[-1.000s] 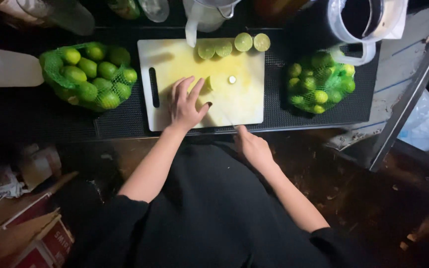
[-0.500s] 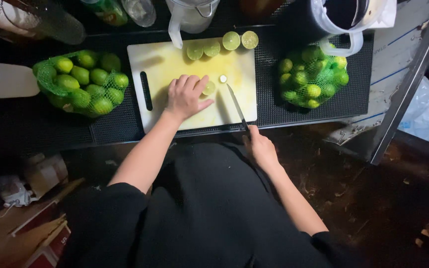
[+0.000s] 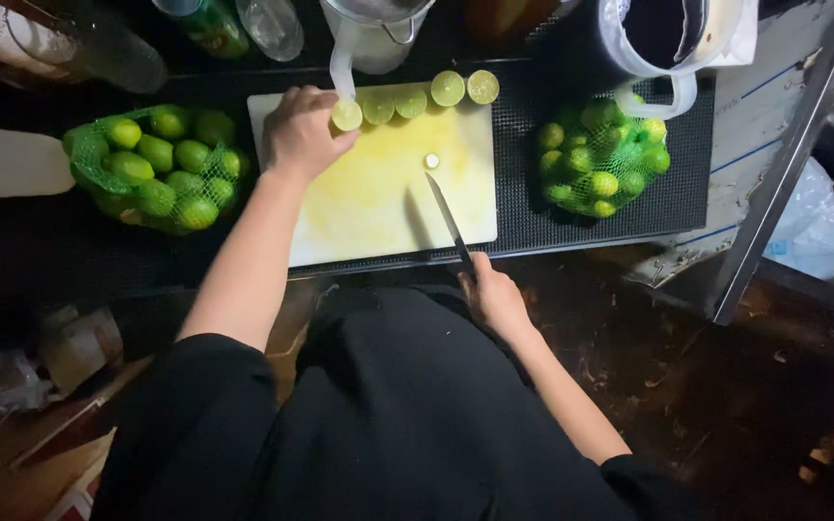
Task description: Slicing limes on a cutting board using a knife
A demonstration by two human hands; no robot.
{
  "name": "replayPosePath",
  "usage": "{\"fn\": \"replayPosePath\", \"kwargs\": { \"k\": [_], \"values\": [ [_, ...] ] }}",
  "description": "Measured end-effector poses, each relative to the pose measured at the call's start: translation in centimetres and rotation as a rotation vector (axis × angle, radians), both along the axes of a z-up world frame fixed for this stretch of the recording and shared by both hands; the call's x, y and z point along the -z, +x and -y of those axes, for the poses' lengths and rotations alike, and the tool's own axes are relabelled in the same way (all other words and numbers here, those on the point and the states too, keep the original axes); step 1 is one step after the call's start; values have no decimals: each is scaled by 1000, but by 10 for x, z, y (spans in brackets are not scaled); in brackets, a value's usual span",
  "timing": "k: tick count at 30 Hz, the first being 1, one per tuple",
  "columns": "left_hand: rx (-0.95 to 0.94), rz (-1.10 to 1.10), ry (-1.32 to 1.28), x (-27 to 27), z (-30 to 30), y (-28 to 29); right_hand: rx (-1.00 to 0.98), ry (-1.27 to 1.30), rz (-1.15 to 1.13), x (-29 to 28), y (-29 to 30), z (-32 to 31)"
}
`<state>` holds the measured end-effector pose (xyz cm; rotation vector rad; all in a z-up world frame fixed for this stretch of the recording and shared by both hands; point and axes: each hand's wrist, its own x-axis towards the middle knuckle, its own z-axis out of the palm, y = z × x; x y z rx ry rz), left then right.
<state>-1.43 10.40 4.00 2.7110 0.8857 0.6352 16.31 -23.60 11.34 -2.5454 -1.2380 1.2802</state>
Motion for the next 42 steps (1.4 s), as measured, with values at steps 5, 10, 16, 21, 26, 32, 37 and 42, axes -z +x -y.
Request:
{"fn": "replayPosePath", "kwargs": {
  "k": [5, 10, 16, 21, 26, 32, 37, 42],
  "values": [
    [-183, -352, -470, -52, -5, 19, 4, 28, -5, 18, -7, 9],
    [-67, 176, -180, 29, -20, -22, 49, -16, -22, 2, -7, 3],
    [-478, 804, -645, 38, -26, 21, 49, -36, -22, -7, -14, -8],
    [-573, 773, -486, 56, -23, 18, 49, -77, -41, -9, -23, -26],
    [-372, 640, -167, 5, 2, -50, -15, -43, -74, -26, -30, -44],
    [-671, 71, -18, -28, -21, -176, -124, 61, -81, -1, -36, -49],
    [-737, -448, -75, -41, -44, -164, -191, 128, -80, -10, -50, -64],
    [-746, -432, -42, -51, -45, -160, -174, 125, -85, -15, -49, -62]
  ]
}}
